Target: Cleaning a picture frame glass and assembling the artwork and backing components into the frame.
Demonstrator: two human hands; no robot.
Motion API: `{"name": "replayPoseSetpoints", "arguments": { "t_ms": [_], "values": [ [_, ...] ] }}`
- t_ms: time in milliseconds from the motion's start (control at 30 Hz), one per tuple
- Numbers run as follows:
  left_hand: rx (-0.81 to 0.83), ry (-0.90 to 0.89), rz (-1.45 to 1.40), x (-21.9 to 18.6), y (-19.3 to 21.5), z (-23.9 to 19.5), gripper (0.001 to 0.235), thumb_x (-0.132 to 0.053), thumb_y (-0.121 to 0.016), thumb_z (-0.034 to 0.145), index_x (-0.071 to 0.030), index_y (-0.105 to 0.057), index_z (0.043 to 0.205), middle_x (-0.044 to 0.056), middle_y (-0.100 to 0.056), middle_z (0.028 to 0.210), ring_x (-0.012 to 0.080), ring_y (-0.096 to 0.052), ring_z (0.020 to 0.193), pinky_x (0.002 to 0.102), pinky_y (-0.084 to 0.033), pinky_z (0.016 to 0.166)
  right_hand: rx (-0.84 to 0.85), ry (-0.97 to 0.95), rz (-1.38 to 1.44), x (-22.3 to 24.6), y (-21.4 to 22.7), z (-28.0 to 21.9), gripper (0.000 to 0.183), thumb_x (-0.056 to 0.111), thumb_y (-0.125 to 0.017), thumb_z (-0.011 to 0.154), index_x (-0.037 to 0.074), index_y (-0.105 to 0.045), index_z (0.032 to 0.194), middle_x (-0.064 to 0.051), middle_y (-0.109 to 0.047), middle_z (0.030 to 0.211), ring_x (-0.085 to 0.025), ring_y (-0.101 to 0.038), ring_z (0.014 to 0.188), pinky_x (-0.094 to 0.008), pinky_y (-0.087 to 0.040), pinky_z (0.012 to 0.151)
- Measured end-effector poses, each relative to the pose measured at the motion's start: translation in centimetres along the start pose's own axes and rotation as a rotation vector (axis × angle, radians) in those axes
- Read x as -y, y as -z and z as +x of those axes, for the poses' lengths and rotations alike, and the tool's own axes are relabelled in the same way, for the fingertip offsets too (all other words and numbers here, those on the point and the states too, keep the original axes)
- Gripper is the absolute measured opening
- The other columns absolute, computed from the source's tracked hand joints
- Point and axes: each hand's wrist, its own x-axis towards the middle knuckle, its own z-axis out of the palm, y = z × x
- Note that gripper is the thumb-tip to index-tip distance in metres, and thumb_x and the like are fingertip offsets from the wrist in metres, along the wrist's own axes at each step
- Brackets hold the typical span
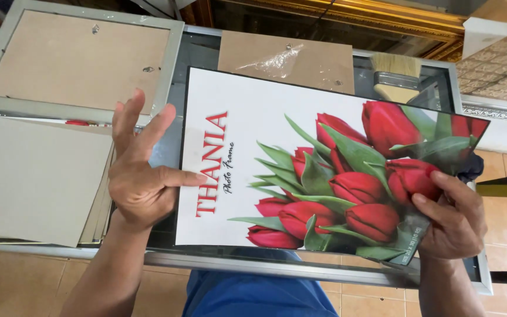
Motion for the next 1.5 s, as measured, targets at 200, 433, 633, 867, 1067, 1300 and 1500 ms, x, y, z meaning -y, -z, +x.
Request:
{"name": "replayPoseSetpoints", "arguments": {
  "t_ms": [200,433,633,867,1067,1300,1500],
  "values": [
    [-0.003,-0.066,0.045,0.1,0.1,0.2,0.020,-0.017,-0.095,0.081,-0.029,-0.079,0.078,0.000,-0.051,0.154,0.0272,-0.022,0.161,0.051,-0.007,0.140,-0.002,-0.057,0.038,0.2,-0.5,-0.1,0.019,-0.009,-0.085,0.088,-0.008,-0.066,0.089,-0.036,-0.063,0.127,-0.034,-0.064,0.102,-0.041,-0.055,0.092],
    [0.064,-0.004,-0.057,-0.4,0.6,0.2,0.020,-0.010,-0.087,0.079,-0.024,-0.074,0.075,0.000,-0.065,0.125,0.0267,-0.040,0.147,0.052,-0.012,0.138,0.101,-0.227,0.165,1.8,0.5,1.3,0.016,-0.004,-0.078,0.086,-0.007,-0.066,0.096,-0.032,-0.064,0.131,-0.032,-0.068,0.108,-0.037,-0.057,0.102],
    [0.332,0.483,-0.070,-1.8,0.4,0.4,0.025,-0.009,-0.080,0.083,0.001,-0.069,0.102,0.010,-0.076,0.083,0.0161,-0.065,0.058,0.026,-0.049,0.055,0.348,-0.812,0.448,2.1,1.2,1.4,0.020,-0.013,-0.066,0.089,-0.011,-0.064,0.109,-0.018,-0.068,0.085,-0.016,-0.061,0.054,-0.023,-0.053,0.052],
    [0.463,0.344,0.180,0.2,-2.6,-2.9,0.082,-0.039,-0.073,0.091,0.001,-0.036,0.153,0.026,-0.041,0.157,0.0425,-0.037,0.148,0.055,-0.032,0.120,0.515,-0.648,-0.004,5.7,-2.4,1.7,0.063,0.005,-0.073,0.086,-0.010,-0.048,0.141,-0.024,-0.059,0.130,-0.031,-0.062,0.110,-0.041,-0.052,0.095],
    [0.906,0.170,0.266,-0.6,-9.1,-5.1,0.100,-0.071,-0.071,0.083,-0.009,-0.037,0.154,0.029,-0.019,0.164,0.0501,-0.005,0.153,0.063,-0.005,0.121,1.025,-0.380,-0.127,6.0,-5.3,0.8,0.068,0.046,-0.073,0.086,0.014,-0.058,0.143,-0.016,-0.041,0.159,-0.036,-0.030,0.153,-0.048,-0.032,0.118],
    [1.023,0.351,0.330,-1.3,-8.8,-2.2,0.092,-0.077,-0.039,0.094,-0.011,-0.034,0.158,0.026,-0.028,0.154,0.0461,-0.021,0.149,0.065,-0.016,0.120,1.008,-0.394,-0.263,4.4,-7.0,1.5,0.082,0.058,-0.069,0.085,0.023,-0.046,0.155,-0.014,-0.035,0.161,-0.039,-0.027,0.154,-0.052,-0.020,0.127],
    [1.210,0.438,0.365,-1.2,-9.2,-0.1,0.092,-0.076,-0.033,0.096,-0.015,-0.021,0.164,0.029,-0.008,0.168,0.0485,-0.002,0.157,0.069,0.003,0.121,1.141,-0.205,-0.388,3.4,-8.6,0.8,0.093,0.076,-0.051,0.088,0.027,-0.029,0.164,-0.018,-0.023,0.166,-0.042,-0.017,0.156,-0.061,-0.014,0.124]
  ]
}}
